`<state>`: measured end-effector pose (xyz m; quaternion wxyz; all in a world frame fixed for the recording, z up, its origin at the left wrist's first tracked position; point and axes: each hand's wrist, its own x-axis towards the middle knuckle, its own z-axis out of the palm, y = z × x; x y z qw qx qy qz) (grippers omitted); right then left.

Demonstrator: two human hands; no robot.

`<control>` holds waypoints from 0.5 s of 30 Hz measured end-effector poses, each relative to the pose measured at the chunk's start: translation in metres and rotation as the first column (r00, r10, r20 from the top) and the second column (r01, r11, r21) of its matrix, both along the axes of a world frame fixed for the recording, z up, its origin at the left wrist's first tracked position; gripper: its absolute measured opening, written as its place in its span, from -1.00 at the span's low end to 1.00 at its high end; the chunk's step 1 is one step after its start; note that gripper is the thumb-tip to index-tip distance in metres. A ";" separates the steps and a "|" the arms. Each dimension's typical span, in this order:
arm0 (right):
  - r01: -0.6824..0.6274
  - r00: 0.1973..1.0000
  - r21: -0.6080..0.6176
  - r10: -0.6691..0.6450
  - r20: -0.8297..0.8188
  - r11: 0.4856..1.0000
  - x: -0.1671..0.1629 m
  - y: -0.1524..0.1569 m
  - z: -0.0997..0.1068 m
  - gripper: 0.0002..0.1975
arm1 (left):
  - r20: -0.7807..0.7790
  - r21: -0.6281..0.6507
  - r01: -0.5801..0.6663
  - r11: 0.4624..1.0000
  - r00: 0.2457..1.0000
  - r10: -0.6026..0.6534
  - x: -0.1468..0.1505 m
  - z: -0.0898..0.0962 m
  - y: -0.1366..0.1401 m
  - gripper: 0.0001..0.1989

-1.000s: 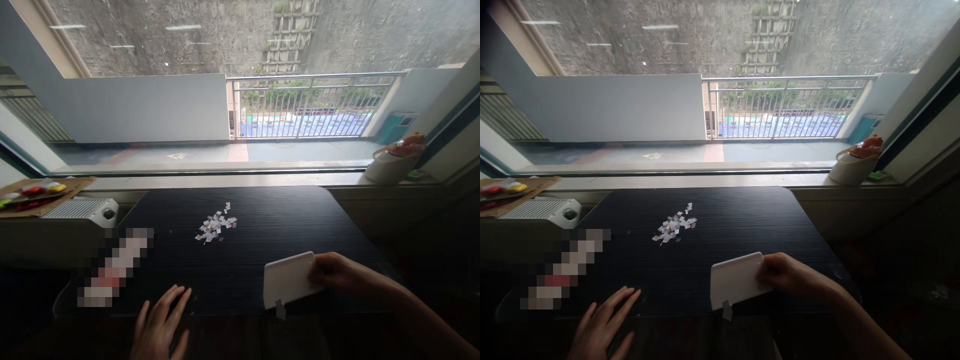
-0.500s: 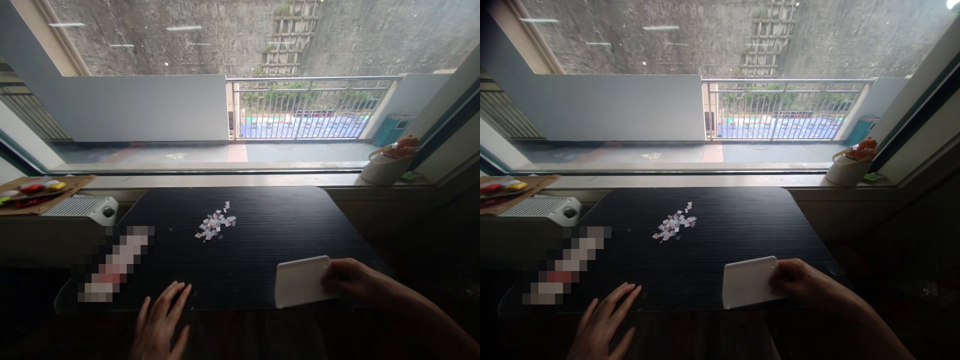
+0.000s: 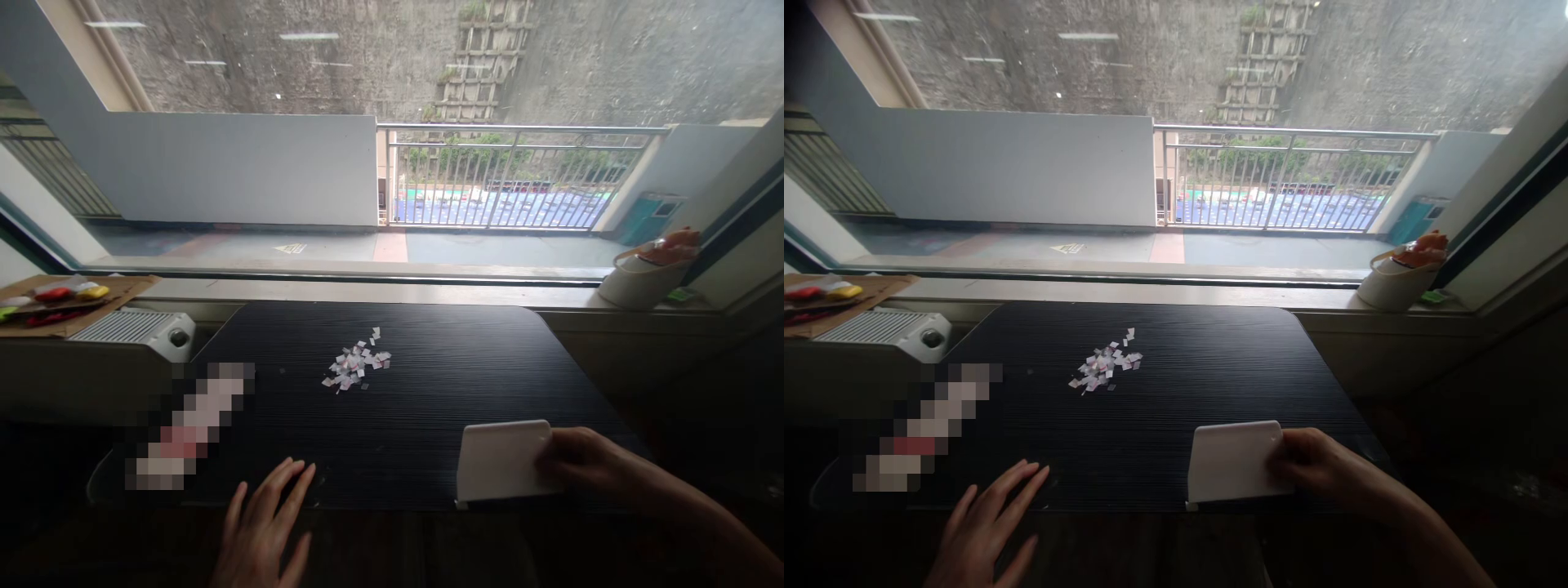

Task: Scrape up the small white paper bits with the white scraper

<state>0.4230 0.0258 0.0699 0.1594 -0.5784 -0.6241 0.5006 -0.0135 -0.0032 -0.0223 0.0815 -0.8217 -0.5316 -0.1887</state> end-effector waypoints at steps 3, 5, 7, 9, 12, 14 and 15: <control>0.003 1.000 0.006 -0.003 0.014 1.000 0.002 -0.001 -0.002 -0.79 | -0.047 0.000 0.015 1.000 0.999 -0.015 -0.003 0.000 0.001 -0.34; 0.004 1.000 -0.001 -0.004 0.013 1.000 0.004 -0.003 0.000 -0.77 | -0.080 0.006 0.031 0.999 0.996 -0.031 -0.006 -0.001 0.002 -0.32; -0.011 1.000 -0.022 0.011 0.007 1.000 0.006 -0.007 0.004 -0.76 | -0.107 0.010 0.055 0.998 0.993 -0.054 -0.009 -0.002 0.004 -0.29; -0.021 1.000 -0.031 0.021 0.008 0.999 0.006 -0.011 0.009 -0.74 | -0.112 0.014 0.047 0.999 0.993 -0.045 -0.011 -0.003 0.004 -0.29; 0.054 0.998 0.051 -0.056 0.041 0.997 0.001 -0.014 0.009 -0.70 | -0.105 0.013 0.042 0.999 0.994 -0.041 -0.009 -0.003 0.003 -0.27; 0.166 0.984 0.174 -0.175 0.039 0.971 -0.010 -0.008 0.002 -0.67 | -0.085 0.014 0.052 0.999 0.995 -0.050 -0.005 -0.005 0.001 -0.25; 0.220 0.972 0.242 -0.232 0.021 0.945 -0.020 -0.001 -0.004 -0.65 | -0.067 0.008 0.013 1.000 0.998 -0.012 -0.003 -0.008 0.000 -0.23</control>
